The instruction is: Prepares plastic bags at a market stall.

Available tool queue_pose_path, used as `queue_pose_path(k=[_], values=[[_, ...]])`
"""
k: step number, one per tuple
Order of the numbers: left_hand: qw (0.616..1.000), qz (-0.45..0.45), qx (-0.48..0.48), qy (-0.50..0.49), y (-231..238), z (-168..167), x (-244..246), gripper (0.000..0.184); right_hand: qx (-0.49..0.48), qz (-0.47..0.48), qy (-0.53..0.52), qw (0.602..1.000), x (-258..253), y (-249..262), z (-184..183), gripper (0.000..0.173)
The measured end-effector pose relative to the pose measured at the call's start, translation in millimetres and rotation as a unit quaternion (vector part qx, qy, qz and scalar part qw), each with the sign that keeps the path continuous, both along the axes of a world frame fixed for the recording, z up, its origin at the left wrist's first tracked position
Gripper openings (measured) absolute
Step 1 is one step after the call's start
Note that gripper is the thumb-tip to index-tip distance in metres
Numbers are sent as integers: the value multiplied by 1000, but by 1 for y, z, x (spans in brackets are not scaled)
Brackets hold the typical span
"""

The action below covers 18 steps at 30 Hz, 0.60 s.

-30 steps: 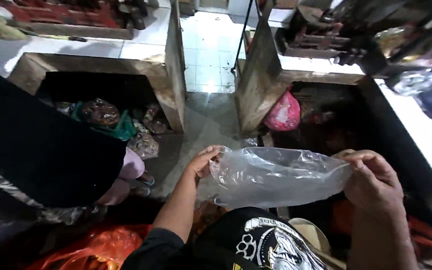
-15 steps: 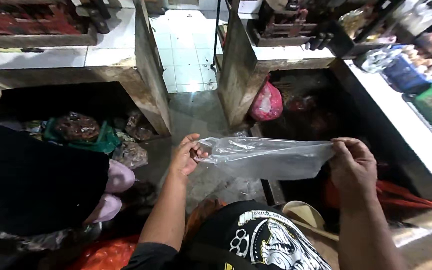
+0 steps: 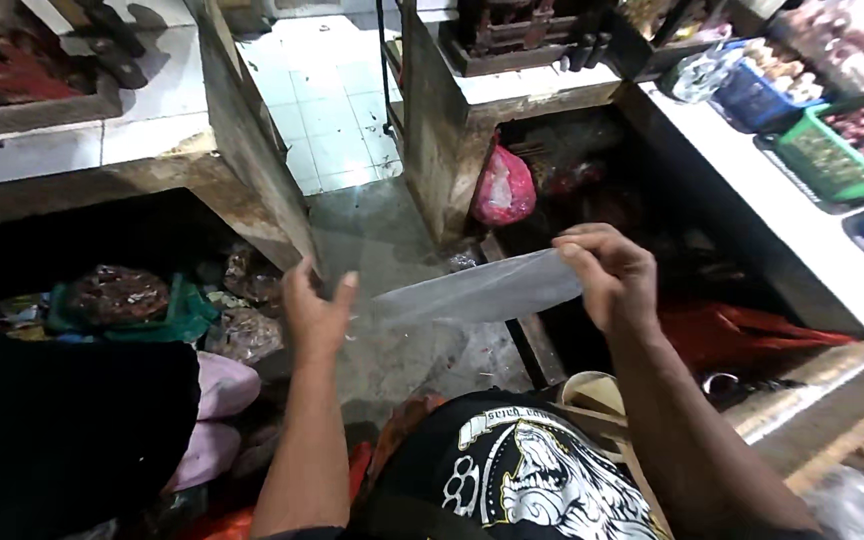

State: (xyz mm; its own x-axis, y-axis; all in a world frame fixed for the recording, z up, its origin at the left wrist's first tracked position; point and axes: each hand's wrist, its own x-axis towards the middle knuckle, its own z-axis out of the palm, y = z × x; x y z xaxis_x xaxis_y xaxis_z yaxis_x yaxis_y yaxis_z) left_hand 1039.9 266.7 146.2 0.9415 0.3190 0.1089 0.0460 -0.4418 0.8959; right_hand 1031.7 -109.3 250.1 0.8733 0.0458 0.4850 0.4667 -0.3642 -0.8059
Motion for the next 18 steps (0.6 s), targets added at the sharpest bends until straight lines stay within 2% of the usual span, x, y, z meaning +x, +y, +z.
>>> queue_pose_path(k=[2, 3, 5, 6, 7, 9, 10, 12, 14, 18], values=[[984, -142, 66, -85, -41, 35, 0, 99, -91, 24, -19, 995, -3, 28, 3, 12], [969, -201, 70, -124, -64, 48, 0, 92, -113, 37, -23, 993, -6, 42, 4, 11], [935, -285, 70, -202, -99, 61, 6, 46, -137, 53, -30, 989, -6, 61, 6, 15], [922, -306, 66, -229, -109, 63, 10, 25, -159, 56, -26, 985, -5, 63, 9, 23], [915, -323, 46, -239, -114, 66, 13, 16, -198, 56, -12, 978, -4, 59, 15, 38], [907, -346, -38, -237, -113, 71, 19, 10, -299, 44, 31, 953, -3, 38, 27, 71], [903, -353, -77, -232, -108, 74, 22, 11, -353, 23, 41, 934, -4, 23, 30, 75], [894, -361, -141, -223, -99, 77, 28, 13, -424, -25, 45, 904, -9, -9, 31, 64], [888, -362, -179, -220, -93, 77, 35, 11, -396, -68, 77, 912, -17, -36, 33, 49], [878, -357, -253, -196, -96, 73, 46, 19, -96, -80, 178, 976, -40, -65, 35, 43]])
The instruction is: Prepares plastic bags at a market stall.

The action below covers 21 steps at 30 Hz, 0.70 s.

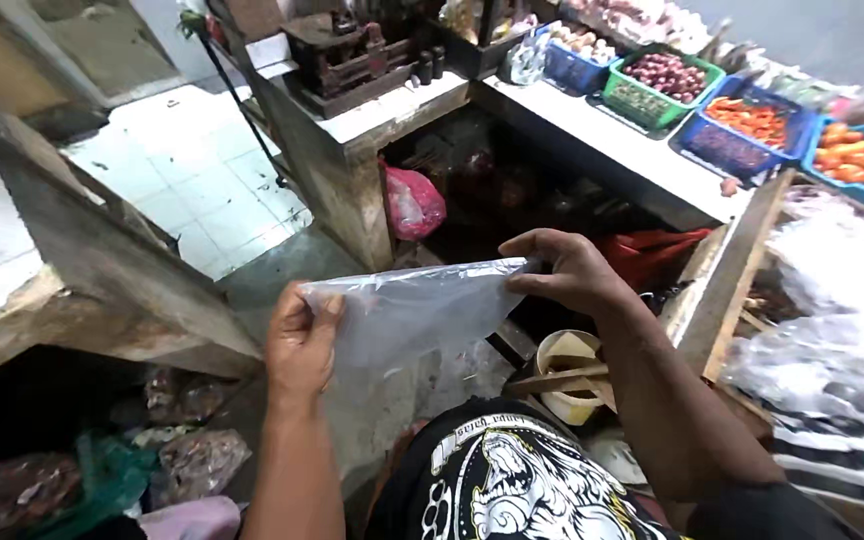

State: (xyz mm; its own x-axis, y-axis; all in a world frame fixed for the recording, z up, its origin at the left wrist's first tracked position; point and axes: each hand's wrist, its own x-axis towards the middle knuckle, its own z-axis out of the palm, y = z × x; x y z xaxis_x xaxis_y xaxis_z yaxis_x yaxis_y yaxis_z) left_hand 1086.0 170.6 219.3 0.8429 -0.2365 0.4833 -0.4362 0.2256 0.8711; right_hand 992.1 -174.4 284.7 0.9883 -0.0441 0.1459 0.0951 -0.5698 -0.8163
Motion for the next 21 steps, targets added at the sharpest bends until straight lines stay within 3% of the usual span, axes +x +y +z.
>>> queue_pose_path(k=[2, 4, 6, 8, 10, 12, 15, 21], values=[[999, -14, -27, 39, -4, -5, 5, 21, 134, 7, 4, 991, -10, -1, -12, 38], [998, -18, -23, 60, -5, -10, 11, 21, 186, -1, -13, 982, -13, 4, -23, 26], [995, 62, 70, 36, -5, -17, 17, 26, 197, -33, -30, 979, -14, 13, -25, 23], [959, 170, 221, -54, -6, -20, 23, 54, 195, -47, -39, 979, -15, 22, -21, 26], [928, 188, 287, -143, -16, -11, 21, 72, 185, -51, -40, 981, -15, 32, -16, 29], [920, 135, 310, -198, -38, 4, 11, 73, 172, -58, -29, 983, -15, 42, -15, 34], [924, -8, 300, -236, -78, 16, 4, 60, 147, -65, -36, 986, -17, 54, -16, 43], [916, -285, 260, -110, -120, 18, 14, 28, 100, -111, -32, 988, -42, 56, -25, 60]])
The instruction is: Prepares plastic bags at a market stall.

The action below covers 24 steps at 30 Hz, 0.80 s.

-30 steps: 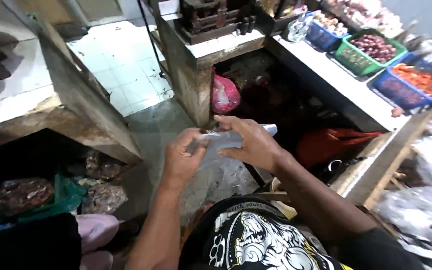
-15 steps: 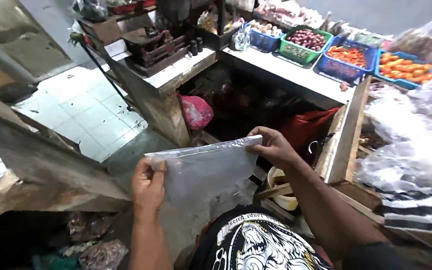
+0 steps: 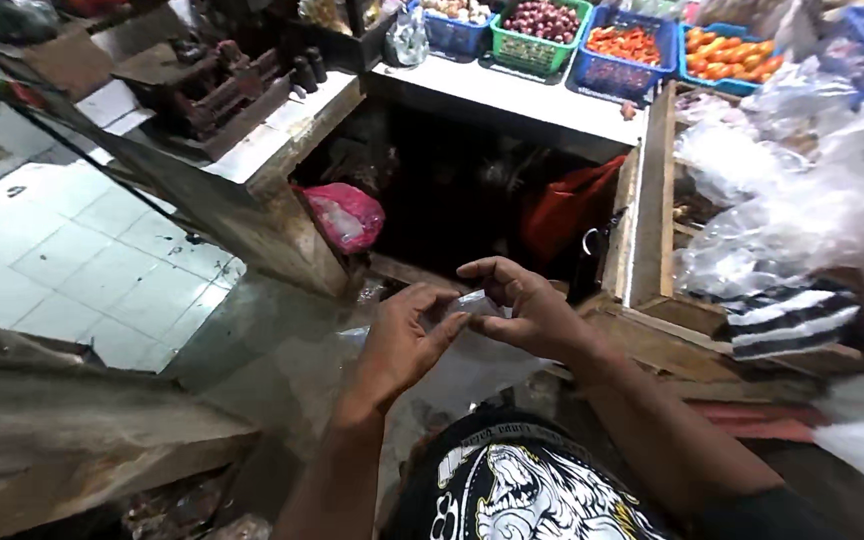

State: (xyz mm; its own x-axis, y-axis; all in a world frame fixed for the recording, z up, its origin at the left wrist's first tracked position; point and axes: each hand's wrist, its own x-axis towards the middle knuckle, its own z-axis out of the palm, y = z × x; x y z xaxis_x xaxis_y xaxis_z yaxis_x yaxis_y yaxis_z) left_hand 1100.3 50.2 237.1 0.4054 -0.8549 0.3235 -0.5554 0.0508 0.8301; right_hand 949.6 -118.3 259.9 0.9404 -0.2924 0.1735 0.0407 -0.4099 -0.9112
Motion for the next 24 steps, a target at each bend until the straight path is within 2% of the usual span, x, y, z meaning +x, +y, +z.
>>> queue_pose_path(k=[3, 8, 12, 14, 16, 19, 22, 24], values=[[996, -71, -41, 28, -18, 0, -5, 13, -2, -49, 22, 999, -20, -4, -2, 59], [988, -127, -89, 16, -51, 7, -28, 13, -3, -107, 40, 993, -54, -15, -5, 56], [983, -145, -109, -13, -72, 15, -52, 9, -21, -127, 13, 992, -80, -27, -8, 51], [981, -146, -125, -31, -81, 20, -65, 7, -36, -132, -4, 991, -95, -34, -9, 44], [979, -143, -130, -63, -90, 28, -77, 5, -41, -134, -13, 990, -114, -42, -9, 30], [977, -149, -93, -119, -105, 42, -89, 11, -42, -158, -63, 985, -144, -52, -7, 11], [972, -177, -76, -136, -124, 53, -107, 9, -37, -193, -86, 977, -177, -57, -5, 8], [964, -202, -107, -137, -136, 63, -125, 8, -32, -201, -98, 974, -203, -62, -3, 12]])
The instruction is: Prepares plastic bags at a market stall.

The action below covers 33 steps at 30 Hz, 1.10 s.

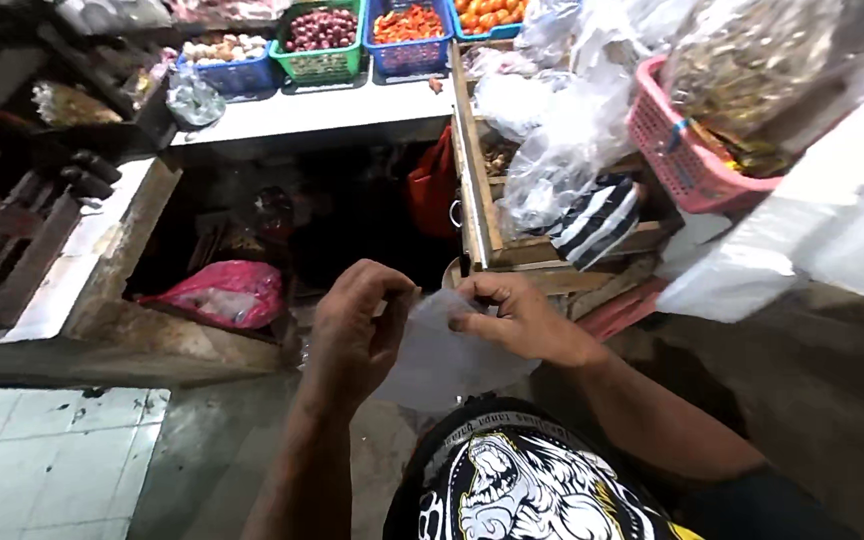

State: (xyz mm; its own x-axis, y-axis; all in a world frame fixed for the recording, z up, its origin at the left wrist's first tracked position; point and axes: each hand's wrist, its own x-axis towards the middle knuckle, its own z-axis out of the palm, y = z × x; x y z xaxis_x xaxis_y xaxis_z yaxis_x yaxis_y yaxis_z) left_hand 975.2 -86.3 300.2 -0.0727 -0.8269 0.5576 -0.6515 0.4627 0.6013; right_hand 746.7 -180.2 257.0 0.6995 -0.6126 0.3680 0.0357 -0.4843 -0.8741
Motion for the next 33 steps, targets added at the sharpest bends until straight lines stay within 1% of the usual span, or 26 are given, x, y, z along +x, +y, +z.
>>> queue_pose_path(k=[2, 3, 5, 6, 7, 10, 12, 13, 14, 17, 20, 21, 23, 24, 26, 28, 29, 30, 31, 32, 33], values=[[999, -27, -30, -7, -11, 10, -18, 11, 6, -30, -12, 999, -29, -4, 2, 11], [999, -35, -33, -20, -15, 15, -27, 19, 11, -57, -24, 998, -41, -6, 2, 9], [997, -44, -4, -61, -22, 21, -48, 58, 10, -104, -41, 994, -65, -7, 6, 8], [996, -50, 13, -76, -26, 22, -60, 70, 6, -113, -46, 992, -75, -7, 8, 8], [995, -57, 21, -82, -32, 20, -72, 70, 1, -117, -48, 992, -85, -8, 10, 8], [994, -85, 37, -52, -48, 11, -105, 40, -11, -118, -41, 992, -109, -8, 11, 8], [993, -106, 45, -26, -56, 9, -124, 19, -12, -136, -38, 990, -122, -6, 10, 8], [993, -109, 41, -29, -59, 9, -133, 12, -13, -152, -38, 988, -128, -5, 10, 7], [993, -109, 31, -38, -61, 8, -141, 10, -16, -171, -34, 985, -134, -5, 10, 8], [993, -103, -17, -47, -68, 4, -160, 13, -28, -222, -33, 974, -148, -4, 10, 8], [991, -111, -70, -28, -78, 1, -174, 13, -34, -219, -40, 974, -164, -4, 14, 12], [989, -122, -77, -16, -82, 2, -175, 13, -29, -207, -42, 977, -173, -6, 15, 17], [987, -142, -75, 8, -88, 10, -172, 12, -10, -210, -17, 978, -201, -9, 14, 33], [985, -152, -73, 22, -93, 14, -168, 12, 5, -237, 5, 971, -217, -10, 9, 37], [979, -177, -89, 47, -106, 21, -155, 11, 55, -316, 64, 945, -252, -8, -13, 37], [970, -205, -108, 68, -122, 29, -142, 9, 164, -386, 111, 901, -278, 0, -44, 40], [965, -220, -114, 82, -131, 31, -137, 9, 235, -406, 119, 875, -283, 8, -61, 45], [960, -234, -121, 97, -140, 34, -134, 9, 312, -413, 109, 849, -284, 16, -73, 51], [953, -250, -125, 114, -150, 36, -132, 11, 387, -416, 75, 820, -280, 25, -78, 54], [947, -267, -125, 125, -158, 38, -130, 13, 444, -410, 24, 797, -272, 32, -80, 53], [943, -281, -123, 132, -166, 40, -129, 13, 480, -396, -38, 782, -266, 39, -84, 49]])
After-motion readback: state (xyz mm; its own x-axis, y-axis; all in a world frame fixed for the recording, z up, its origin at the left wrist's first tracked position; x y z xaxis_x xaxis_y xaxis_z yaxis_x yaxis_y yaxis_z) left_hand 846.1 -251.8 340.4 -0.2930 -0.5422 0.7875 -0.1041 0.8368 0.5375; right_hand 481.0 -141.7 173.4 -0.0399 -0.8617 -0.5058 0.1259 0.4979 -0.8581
